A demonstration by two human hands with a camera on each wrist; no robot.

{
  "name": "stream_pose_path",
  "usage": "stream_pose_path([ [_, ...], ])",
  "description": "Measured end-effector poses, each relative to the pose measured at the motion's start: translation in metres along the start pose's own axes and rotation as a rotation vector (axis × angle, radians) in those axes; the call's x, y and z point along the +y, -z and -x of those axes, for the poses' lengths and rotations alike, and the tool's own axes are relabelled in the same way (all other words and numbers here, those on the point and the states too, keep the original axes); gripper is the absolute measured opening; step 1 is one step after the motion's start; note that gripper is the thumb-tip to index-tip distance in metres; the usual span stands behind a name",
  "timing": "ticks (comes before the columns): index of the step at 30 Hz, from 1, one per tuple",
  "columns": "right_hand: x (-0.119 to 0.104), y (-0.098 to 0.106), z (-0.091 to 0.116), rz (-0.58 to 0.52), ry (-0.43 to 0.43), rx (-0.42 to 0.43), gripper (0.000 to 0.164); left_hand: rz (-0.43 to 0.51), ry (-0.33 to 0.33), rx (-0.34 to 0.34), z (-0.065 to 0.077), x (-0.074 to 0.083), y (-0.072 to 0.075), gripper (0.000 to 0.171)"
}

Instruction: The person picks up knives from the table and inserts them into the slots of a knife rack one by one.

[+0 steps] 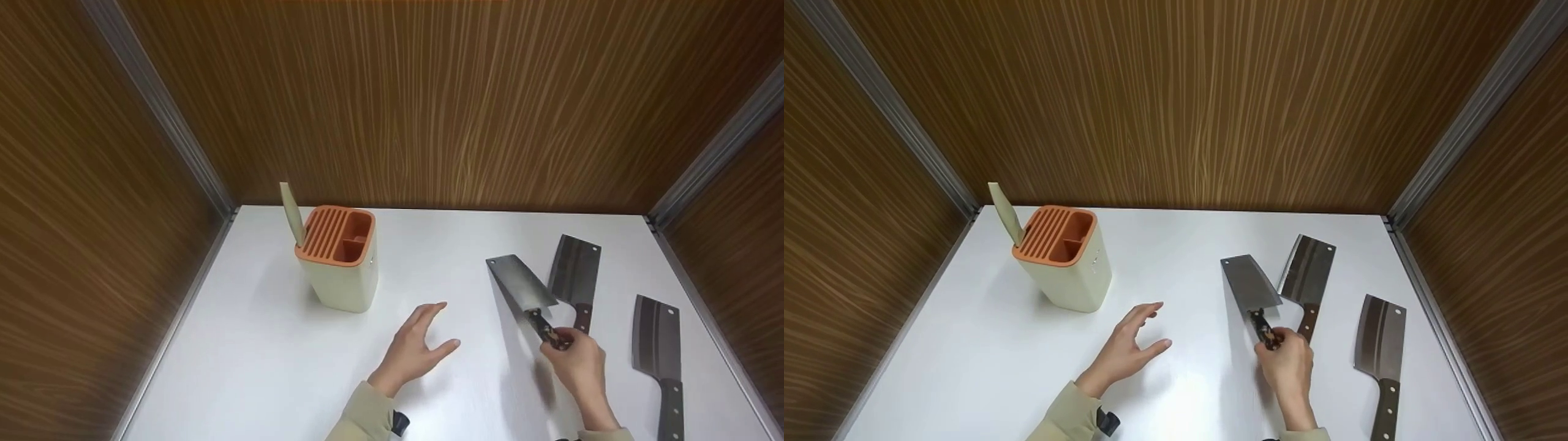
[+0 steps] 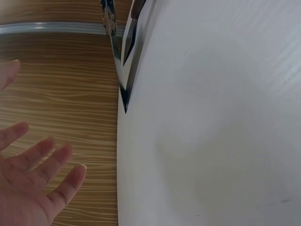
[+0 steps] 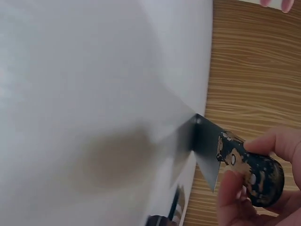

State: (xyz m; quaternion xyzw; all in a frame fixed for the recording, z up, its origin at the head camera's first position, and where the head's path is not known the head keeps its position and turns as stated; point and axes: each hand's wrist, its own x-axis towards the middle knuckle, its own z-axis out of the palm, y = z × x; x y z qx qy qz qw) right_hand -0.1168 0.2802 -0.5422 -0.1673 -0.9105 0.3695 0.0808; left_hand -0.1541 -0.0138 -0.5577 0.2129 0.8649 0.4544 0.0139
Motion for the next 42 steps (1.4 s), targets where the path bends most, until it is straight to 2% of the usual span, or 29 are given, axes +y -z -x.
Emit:
stream_pose_path([
  [4,-0.009,0.007,0.0,-0.083,0.009,0.147,0.033,0.008,-0.011,-0.015,-0.004,0.007,0.0,0.068],
  [9,-0.02,0.012,-0.005,-0.243,-0.041,0.266,0.034,0.017,-0.032,-0.027,-0.012,0.017,0.0,0.07],
  [15,-0.034,0.015,-0.018,-0.457,-0.068,0.35,0.041,0.031,-0.078,-0.026,-0.023,0.027,-0.002,0.068],
  [20,-0.048,0.017,-0.032,-0.657,-0.005,0.376,0.042,0.046,-0.107,-0.015,-0.033,0.033,-0.003,0.067],
  [25,-0.066,0.024,-0.042,-0.709,0.111,0.346,0.035,0.059,-0.125,-0.021,-0.039,0.04,0.0,0.067],
  [31,-0.089,0.032,-0.047,-0.734,0.207,0.213,0.032,0.078,-0.125,-0.022,-0.043,0.047,0.008,0.067],
  [36,-0.101,0.032,-0.044,-0.715,0.281,0.113,0.033,0.101,-0.136,-0.001,-0.046,0.053,0.016,0.065],
  [42,-0.117,0.03,-0.038,-0.68,0.358,0.008,0.036,0.177,-0.183,0.028,-0.05,0.061,0.025,0.062],
])
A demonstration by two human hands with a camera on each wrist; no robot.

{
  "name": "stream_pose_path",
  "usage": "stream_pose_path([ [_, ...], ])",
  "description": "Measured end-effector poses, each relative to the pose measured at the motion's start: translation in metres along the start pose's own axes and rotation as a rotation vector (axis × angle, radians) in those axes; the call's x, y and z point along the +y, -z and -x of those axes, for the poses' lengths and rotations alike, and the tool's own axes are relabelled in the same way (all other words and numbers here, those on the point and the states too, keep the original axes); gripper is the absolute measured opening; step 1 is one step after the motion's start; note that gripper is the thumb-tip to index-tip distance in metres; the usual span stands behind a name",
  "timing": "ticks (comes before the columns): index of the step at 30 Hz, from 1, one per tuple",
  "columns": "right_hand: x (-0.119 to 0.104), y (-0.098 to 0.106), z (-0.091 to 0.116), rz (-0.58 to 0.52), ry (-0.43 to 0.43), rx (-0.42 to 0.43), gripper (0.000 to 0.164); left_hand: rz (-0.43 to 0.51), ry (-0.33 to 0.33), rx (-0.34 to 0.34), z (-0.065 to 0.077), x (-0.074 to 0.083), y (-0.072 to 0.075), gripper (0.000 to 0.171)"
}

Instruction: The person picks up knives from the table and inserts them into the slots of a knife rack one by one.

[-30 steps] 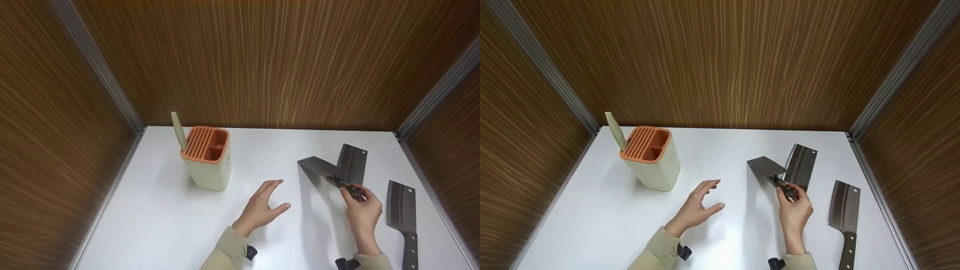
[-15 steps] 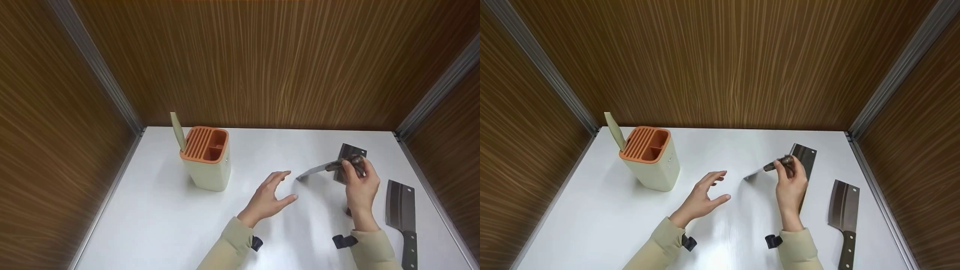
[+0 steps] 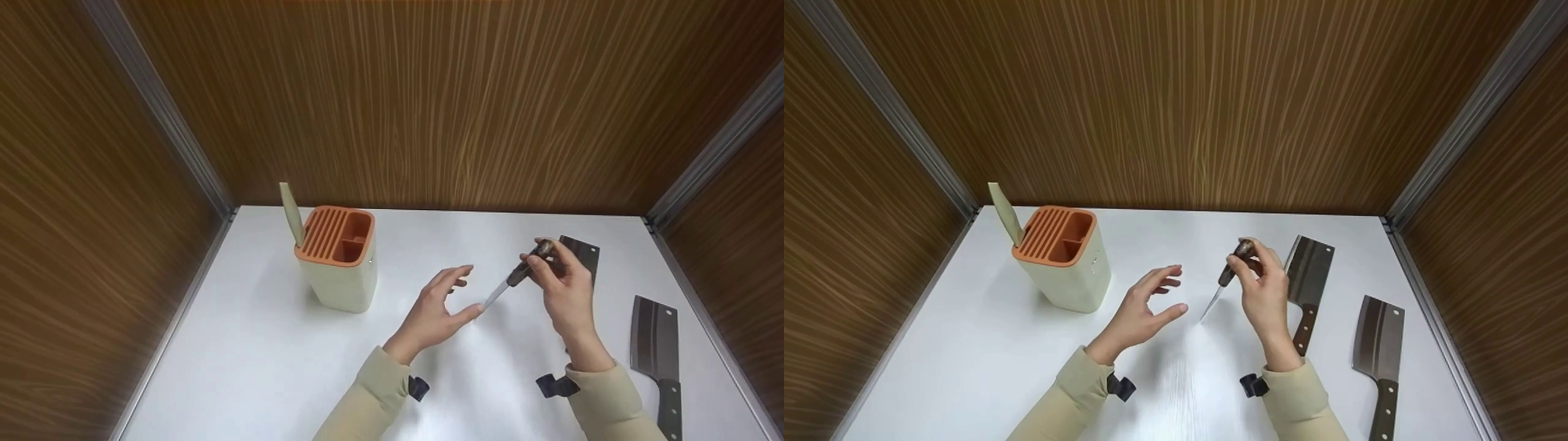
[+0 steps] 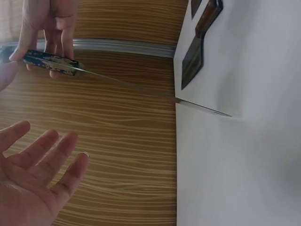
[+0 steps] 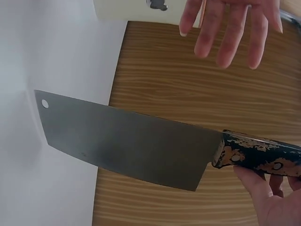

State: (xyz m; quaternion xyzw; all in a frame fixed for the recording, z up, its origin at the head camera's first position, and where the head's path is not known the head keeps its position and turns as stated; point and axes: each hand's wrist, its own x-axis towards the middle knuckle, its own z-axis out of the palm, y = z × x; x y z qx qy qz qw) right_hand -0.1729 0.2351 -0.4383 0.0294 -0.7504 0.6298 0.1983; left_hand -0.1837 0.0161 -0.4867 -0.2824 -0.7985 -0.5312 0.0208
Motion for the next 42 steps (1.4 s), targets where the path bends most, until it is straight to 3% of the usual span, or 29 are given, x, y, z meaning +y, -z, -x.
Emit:
stream_pose_path([
  [9,-0.021,-0.017,-0.003,0.057,0.005,-0.158,0.037,0.088,-0.051,0.041,-0.008,0.013,0.009,0.057],
  [15,-0.029,-0.028,-0.005,0.059,0.004,-0.23,0.039,0.084,-0.077,0.066,-0.012,0.02,0.016,0.054],
  [31,-0.046,-0.057,-0.007,0.001,0.011,-0.352,0.034,0.058,-0.118,0.149,-0.017,0.025,0.029,0.039],
  [42,-0.051,-0.067,-0.01,0.056,0.028,-0.357,0.034,0.023,-0.161,0.207,-0.018,0.028,0.036,0.036],
])
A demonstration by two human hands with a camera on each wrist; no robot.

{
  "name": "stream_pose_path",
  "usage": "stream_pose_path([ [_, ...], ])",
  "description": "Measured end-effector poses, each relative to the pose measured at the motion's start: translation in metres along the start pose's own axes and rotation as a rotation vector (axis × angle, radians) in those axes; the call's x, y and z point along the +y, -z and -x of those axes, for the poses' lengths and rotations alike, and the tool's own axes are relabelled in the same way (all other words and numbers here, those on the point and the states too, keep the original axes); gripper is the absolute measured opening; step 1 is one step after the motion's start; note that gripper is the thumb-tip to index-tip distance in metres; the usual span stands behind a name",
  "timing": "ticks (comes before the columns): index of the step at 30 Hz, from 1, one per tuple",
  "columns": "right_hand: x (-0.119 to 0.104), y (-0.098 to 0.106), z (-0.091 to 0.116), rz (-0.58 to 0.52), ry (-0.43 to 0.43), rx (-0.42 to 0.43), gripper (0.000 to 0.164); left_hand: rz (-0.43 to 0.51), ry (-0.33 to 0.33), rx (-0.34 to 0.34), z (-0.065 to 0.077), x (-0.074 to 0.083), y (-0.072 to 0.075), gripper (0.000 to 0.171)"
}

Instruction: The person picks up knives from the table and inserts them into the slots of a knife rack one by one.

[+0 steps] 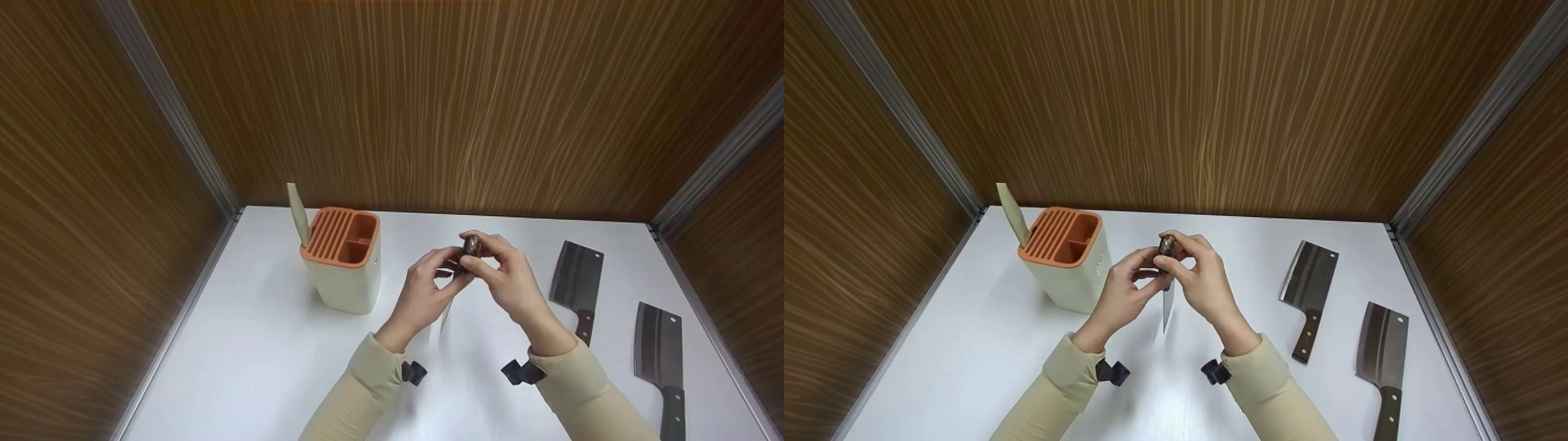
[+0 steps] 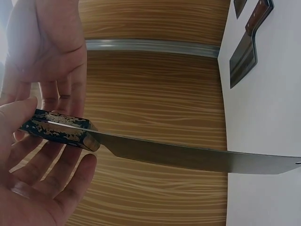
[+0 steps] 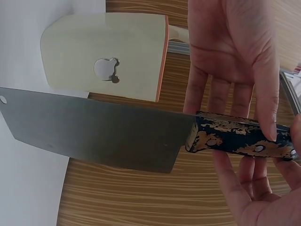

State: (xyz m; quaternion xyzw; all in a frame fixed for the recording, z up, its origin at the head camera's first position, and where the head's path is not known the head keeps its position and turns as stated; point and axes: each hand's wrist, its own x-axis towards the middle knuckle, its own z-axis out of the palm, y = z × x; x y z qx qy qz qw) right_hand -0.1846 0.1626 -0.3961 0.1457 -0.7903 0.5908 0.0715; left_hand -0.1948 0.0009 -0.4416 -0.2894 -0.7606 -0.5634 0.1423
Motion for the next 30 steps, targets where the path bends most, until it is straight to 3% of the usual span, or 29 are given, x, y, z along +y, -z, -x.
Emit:
stream_pose_path([
  [20,-0.003,-0.009,-0.002,0.063,0.022,0.004,0.04,-0.063,-0.07,0.03,0.002,0.004,0.003,0.036],
  [30,-0.003,-0.013,-0.002,0.048,0.049,-0.004,0.038,-0.094,-0.052,0.039,0.006,0.004,0.007,0.037],
])
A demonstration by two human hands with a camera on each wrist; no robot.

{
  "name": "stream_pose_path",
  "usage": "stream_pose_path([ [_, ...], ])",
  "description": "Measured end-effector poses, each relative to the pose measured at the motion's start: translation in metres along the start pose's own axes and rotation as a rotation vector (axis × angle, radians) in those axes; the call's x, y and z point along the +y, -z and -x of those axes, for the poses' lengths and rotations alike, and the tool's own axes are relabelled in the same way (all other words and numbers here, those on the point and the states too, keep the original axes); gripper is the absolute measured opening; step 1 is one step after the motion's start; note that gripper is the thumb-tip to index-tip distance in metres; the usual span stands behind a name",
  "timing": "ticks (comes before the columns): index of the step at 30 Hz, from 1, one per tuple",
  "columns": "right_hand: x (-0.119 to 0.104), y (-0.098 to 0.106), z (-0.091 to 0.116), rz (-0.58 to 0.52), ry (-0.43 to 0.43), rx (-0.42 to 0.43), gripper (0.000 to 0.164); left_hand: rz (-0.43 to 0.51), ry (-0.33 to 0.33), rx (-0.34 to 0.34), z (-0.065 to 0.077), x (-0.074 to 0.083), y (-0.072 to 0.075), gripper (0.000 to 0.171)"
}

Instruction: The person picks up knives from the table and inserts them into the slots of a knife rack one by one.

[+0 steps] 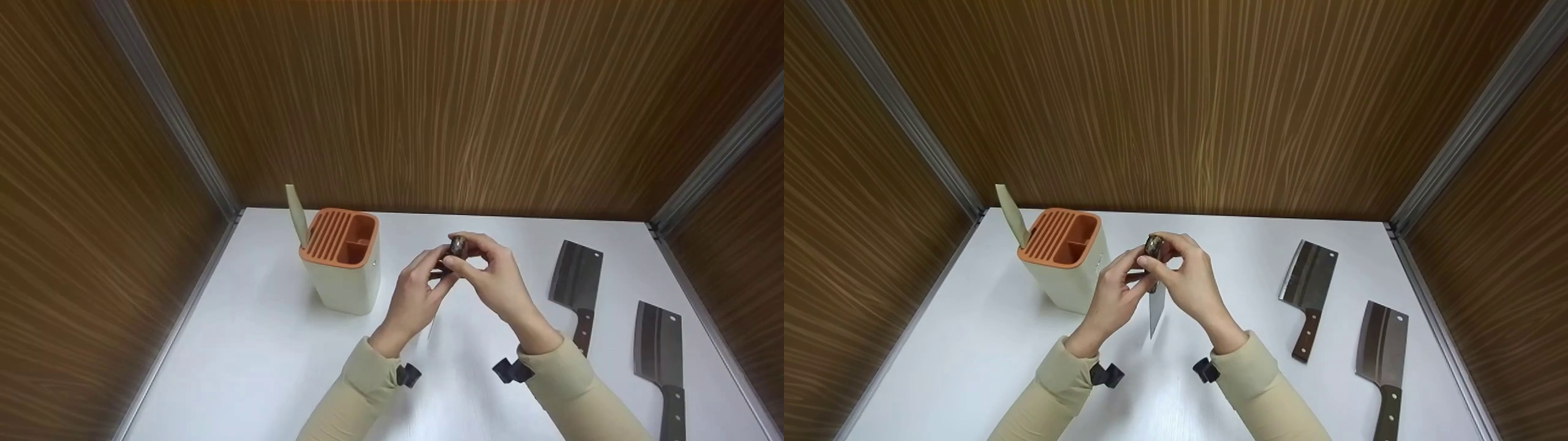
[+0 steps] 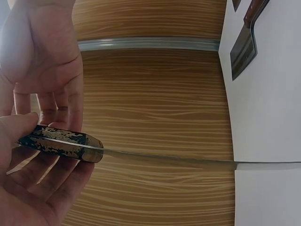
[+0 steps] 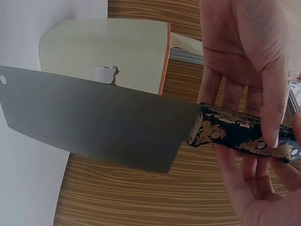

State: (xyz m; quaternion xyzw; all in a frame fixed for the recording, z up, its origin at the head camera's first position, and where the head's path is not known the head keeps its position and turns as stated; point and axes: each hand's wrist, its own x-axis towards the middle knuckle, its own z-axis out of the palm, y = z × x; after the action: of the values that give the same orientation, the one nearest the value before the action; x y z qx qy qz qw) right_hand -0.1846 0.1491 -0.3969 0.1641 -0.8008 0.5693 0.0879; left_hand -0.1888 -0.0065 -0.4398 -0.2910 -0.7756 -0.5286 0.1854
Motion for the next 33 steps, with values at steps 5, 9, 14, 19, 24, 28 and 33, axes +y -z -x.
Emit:
stream_pose_path([
  [5,-0.001,-0.002,0.002,-0.028,0.024,0.001,0.036,0.003,0.005,0.014,0.0,0.001,0.005,0.037],
  [9,0.0,-0.003,0.002,-0.02,0.065,0.0,0.033,0.006,0.012,0.032,-0.001,0.003,0.011,0.037],
  [14,0.004,-0.004,0.002,0.005,0.098,-0.017,0.034,-0.002,0.028,0.048,-0.005,0.005,0.023,0.039],
  [19,0.008,-0.005,0.002,0.03,0.101,-0.042,0.038,-0.035,0.041,0.066,-0.009,0.009,0.037,0.041],
  [24,0.015,-0.005,0.003,0.021,0.089,-0.072,0.042,-0.033,0.04,0.104,-0.015,0.013,0.052,0.041],
  [28,0.018,-0.007,0.002,0.02,0.088,-0.087,0.046,-0.024,0.041,0.129,-0.022,0.018,0.065,0.042],
  [33,0.019,-0.01,-0.002,0.0,0.099,-0.123,0.051,-0.041,0.038,0.153,-0.031,0.025,0.082,0.041],
])
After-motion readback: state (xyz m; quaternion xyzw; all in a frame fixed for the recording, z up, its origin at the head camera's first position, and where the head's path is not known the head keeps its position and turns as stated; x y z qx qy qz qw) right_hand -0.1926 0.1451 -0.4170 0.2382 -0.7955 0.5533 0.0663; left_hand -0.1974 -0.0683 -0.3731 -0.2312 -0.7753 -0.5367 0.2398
